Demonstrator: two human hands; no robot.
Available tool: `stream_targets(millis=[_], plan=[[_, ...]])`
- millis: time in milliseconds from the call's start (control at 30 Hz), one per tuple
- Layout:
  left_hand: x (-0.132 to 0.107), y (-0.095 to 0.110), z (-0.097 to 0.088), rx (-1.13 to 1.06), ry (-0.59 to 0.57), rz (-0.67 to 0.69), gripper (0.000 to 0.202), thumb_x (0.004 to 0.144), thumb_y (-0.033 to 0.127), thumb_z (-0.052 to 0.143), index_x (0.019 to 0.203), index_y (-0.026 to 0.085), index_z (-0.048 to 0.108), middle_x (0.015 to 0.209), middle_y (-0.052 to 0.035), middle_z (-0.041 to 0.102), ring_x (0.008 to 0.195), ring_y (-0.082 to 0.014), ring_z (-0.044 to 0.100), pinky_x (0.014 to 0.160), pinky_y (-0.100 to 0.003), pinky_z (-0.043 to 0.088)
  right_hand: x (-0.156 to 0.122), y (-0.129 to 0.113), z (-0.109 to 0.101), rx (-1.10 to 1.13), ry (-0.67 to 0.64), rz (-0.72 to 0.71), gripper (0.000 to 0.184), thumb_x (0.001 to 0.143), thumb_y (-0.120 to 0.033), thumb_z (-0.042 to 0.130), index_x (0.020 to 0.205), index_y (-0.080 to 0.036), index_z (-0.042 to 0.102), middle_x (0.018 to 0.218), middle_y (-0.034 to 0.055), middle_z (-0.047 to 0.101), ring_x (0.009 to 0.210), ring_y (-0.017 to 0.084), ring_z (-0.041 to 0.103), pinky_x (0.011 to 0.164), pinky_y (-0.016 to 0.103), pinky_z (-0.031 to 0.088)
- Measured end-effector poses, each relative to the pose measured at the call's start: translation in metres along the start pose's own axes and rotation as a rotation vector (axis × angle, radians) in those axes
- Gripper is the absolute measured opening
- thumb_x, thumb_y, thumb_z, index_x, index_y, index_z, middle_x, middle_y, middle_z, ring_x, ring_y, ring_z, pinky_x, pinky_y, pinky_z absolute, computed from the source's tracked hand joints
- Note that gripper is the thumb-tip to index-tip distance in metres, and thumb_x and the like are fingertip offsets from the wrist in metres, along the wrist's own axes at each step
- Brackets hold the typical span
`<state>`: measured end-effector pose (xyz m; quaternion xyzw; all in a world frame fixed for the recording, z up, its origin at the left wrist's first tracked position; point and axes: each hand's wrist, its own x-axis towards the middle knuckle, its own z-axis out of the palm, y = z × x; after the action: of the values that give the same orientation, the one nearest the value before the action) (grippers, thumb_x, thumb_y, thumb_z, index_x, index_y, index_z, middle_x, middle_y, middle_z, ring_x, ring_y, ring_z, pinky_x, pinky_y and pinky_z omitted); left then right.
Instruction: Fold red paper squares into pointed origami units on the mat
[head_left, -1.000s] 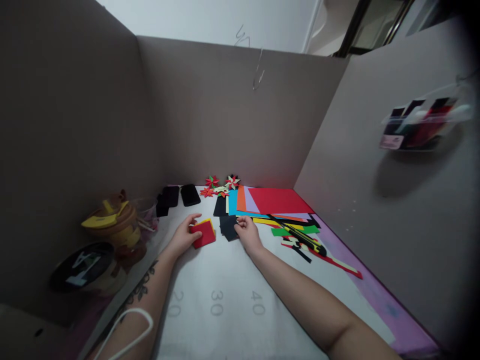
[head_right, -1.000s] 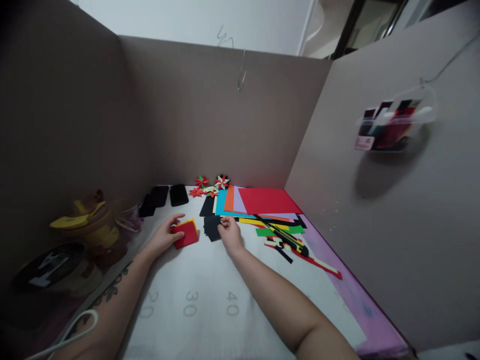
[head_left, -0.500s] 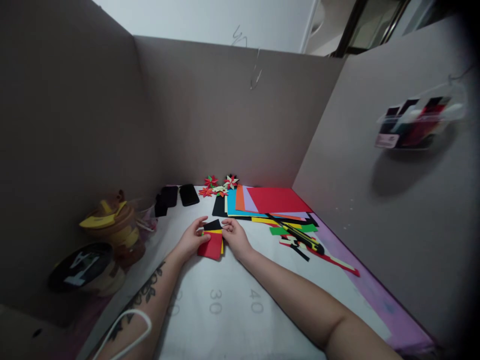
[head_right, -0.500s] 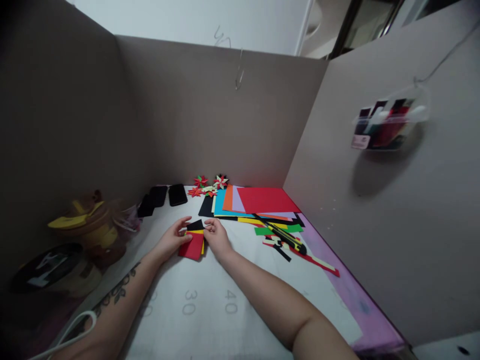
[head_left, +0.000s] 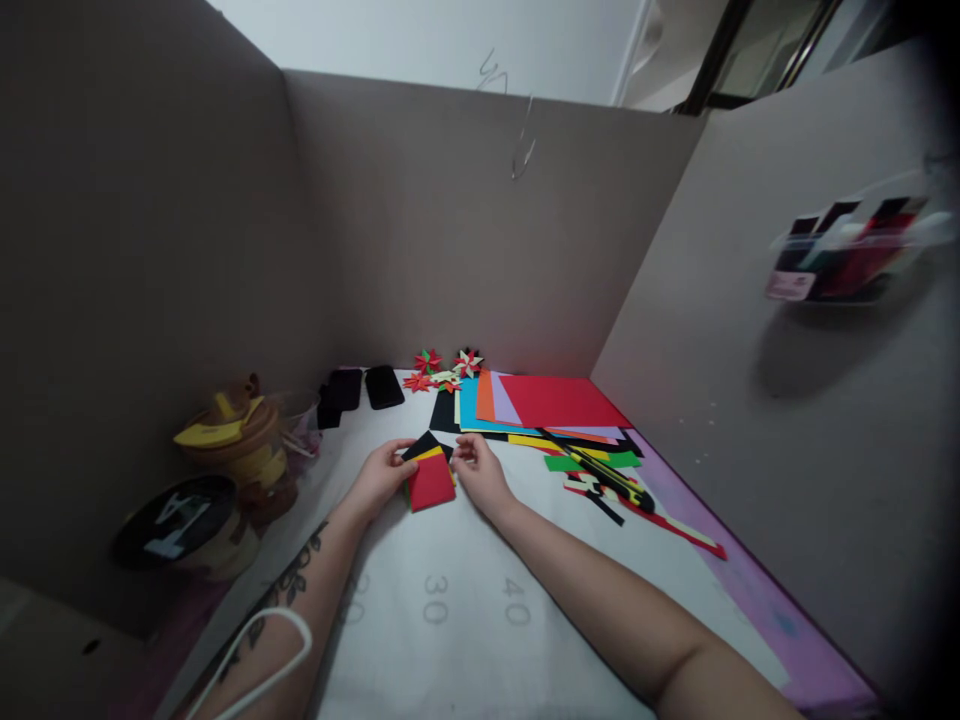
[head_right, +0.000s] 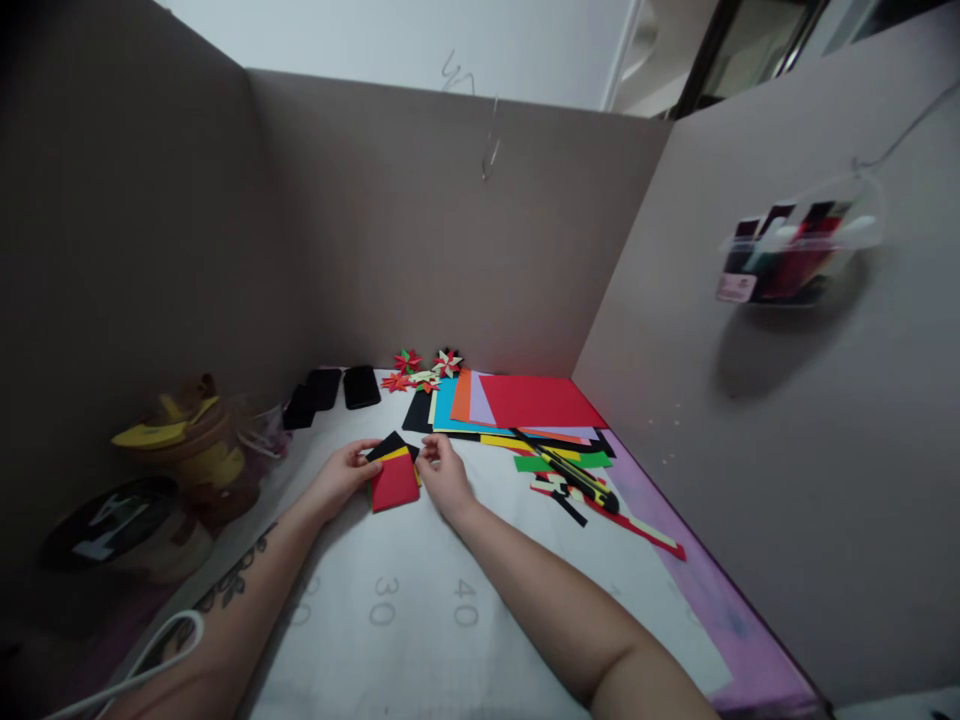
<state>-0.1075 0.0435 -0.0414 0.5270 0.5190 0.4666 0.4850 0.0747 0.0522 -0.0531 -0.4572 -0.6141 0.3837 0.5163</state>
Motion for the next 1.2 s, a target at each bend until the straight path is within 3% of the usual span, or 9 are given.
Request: stream_targets(millis=[100, 200, 233, 300, 367, 433, 567, 733, 1200], plan=[[0.003, -0.001, -0.008, 0.197, 0.165, 0.057, 0.05, 0.064, 0.027, 0.064, 0.111, 0.011, 0.056, 0.067, -0.0013, 0.058, 0.062, -0.0164, 0.057, 0.058, -0.026, 0.044, -0.003, -0.003, -0.002, -0.255, -0.031, -0.239, 0.028, 0.07, -0.017, 0.055, 0.098, -0.021, 0.055, 0.099, 0.0059, 0.056, 0.09, 0.019, 0.051, 0.077, 0.033, 0.044], [0.002, 0.008, -0.015, 0.527, 0.338, 0.253, 0.049, 0.066, 0.023, 0.061, 0.114, 0.016, 0.056, 0.105, -0.0107, 0.06, 0.096, -0.0242, 0.056, 0.084, -0.035, 0.043, -0.006, -0.004, -0.002, -0.373, -0.26, -0.391, 0.028, 0.07, -0.013, 0.056, 0.098, -0.021, 0.058, 0.099, 0.0066, 0.058, 0.097, 0.021, 0.05, 0.086, 0.037, 0.041], [-0.001, 0.012, -0.017, 0.631, 0.318, 0.329, 0.045, 0.068, 0.023, 0.059, 0.112, 0.018, 0.057, 0.112, -0.011, 0.058, 0.104, -0.0253, 0.053, 0.09, -0.036, 0.04, -0.007, -0.004, -0.002, -0.396, -0.315, -0.417, 0.029, 0.07, -0.011, 0.056, 0.098, -0.02, 0.058, 0.099, 0.0068, 0.059, 0.098, 0.021, 0.05, 0.088, 0.037, 0.04], [-0.007, 0.021, -0.017, 0.737, 0.086, 0.427, 0.032, 0.072, 0.027, 0.056, 0.103, 0.019, 0.063, 0.108, -0.0087, 0.061, 0.103, -0.0247, 0.053, 0.092, -0.036, 0.038, -0.008, -0.003, -0.001, -0.423, -0.351, -0.436, 0.031, 0.07, -0.006, 0.052, 0.098, -0.02, 0.058, 0.098, 0.0067, 0.06, 0.098, 0.021, 0.05, 0.089, 0.037, 0.04], [-0.013, 0.026, -0.015, 0.789, -0.181, 0.446, 0.032, 0.071, 0.031, 0.059, 0.101, 0.022, 0.065, 0.102, -0.0066, 0.065, 0.096, -0.0244, 0.055, 0.088, -0.033, 0.039, -0.008, -0.004, -0.002, -0.423, -0.324, -0.412, 0.034, 0.069, 0.0, 0.046, 0.093, -0.02, 0.058, 0.093, 0.0055, 0.06, 0.094, 0.02, 0.05, 0.086, 0.035, 0.041], [-0.017, 0.028, -0.011, 0.83, -0.269, 0.395, 0.033, 0.065, 0.031, 0.064, 0.097, 0.022, 0.067, 0.096, -0.0072, 0.066, 0.09, -0.0253, 0.057, 0.082, -0.031, 0.04, -0.01, -0.005, -0.005, -0.415, -0.291, -0.377, 0.036, 0.065, 0.003, 0.041, 0.087, -0.02, 0.057, 0.086, 0.0037, 0.059, 0.089, 0.019, 0.051, 0.08, 0.033, 0.043], [-0.018, 0.026, -0.008, 0.824, -0.244, 0.315, 0.026, 0.063, 0.029, 0.063, 0.087, 0.021, 0.069, 0.087, -0.0066, 0.068, 0.079, -0.0235, 0.057, 0.07, -0.028, 0.038, -0.013, -0.007, -0.011, -0.417, -0.298, -0.384, 0.033, 0.062, 0.005, 0.039, 0.077, -0.02, 0.056, 0.079, 0.0026, 0.056, 0.082, 0.017, 0.052, 0.075, 0.029, 0.044], [-0.013, 0.025, -0.014, 0.831, -0.323, 0.323, 0.015, 0.065, 0.031, 0.062, 0.075, 0.02, 0.067, 0.077, -0.0032, 0.067, 0.069, -0.0189, 0.055, 0.062, -0.024, 0.034, -0.016, -0.005, -0.013, -0.448, -0.374, -0.421, 0.03, 0.062, 0.003, 0.043, 0.071, -0.02, 0.059, 0.081, 0.0032, 0.057, 0.081, 0.017, 0.053, 0.075, 0.028, 0.044], [-0.013, 0.025, -0.012, 0.87, -0.317, 0.341, 0.015, 0.063, 0.033, 0.065, 0.071, 0.02, 0.065, 0.075, -0.0037, 0.065, 0.065, -0.0179, 0.053, 0.061, -0.024, 0.033, -0.018, -0.006, -0.011, -0.521, -0.444, -0.526, 0.026, 0.061, 0.0, 0.047, 0.071, -0.02, 0.061, 0.077, 0.0036, 0.057, 0.077, 0.017, 0.054, 0.073, 0.028, 0.044]])
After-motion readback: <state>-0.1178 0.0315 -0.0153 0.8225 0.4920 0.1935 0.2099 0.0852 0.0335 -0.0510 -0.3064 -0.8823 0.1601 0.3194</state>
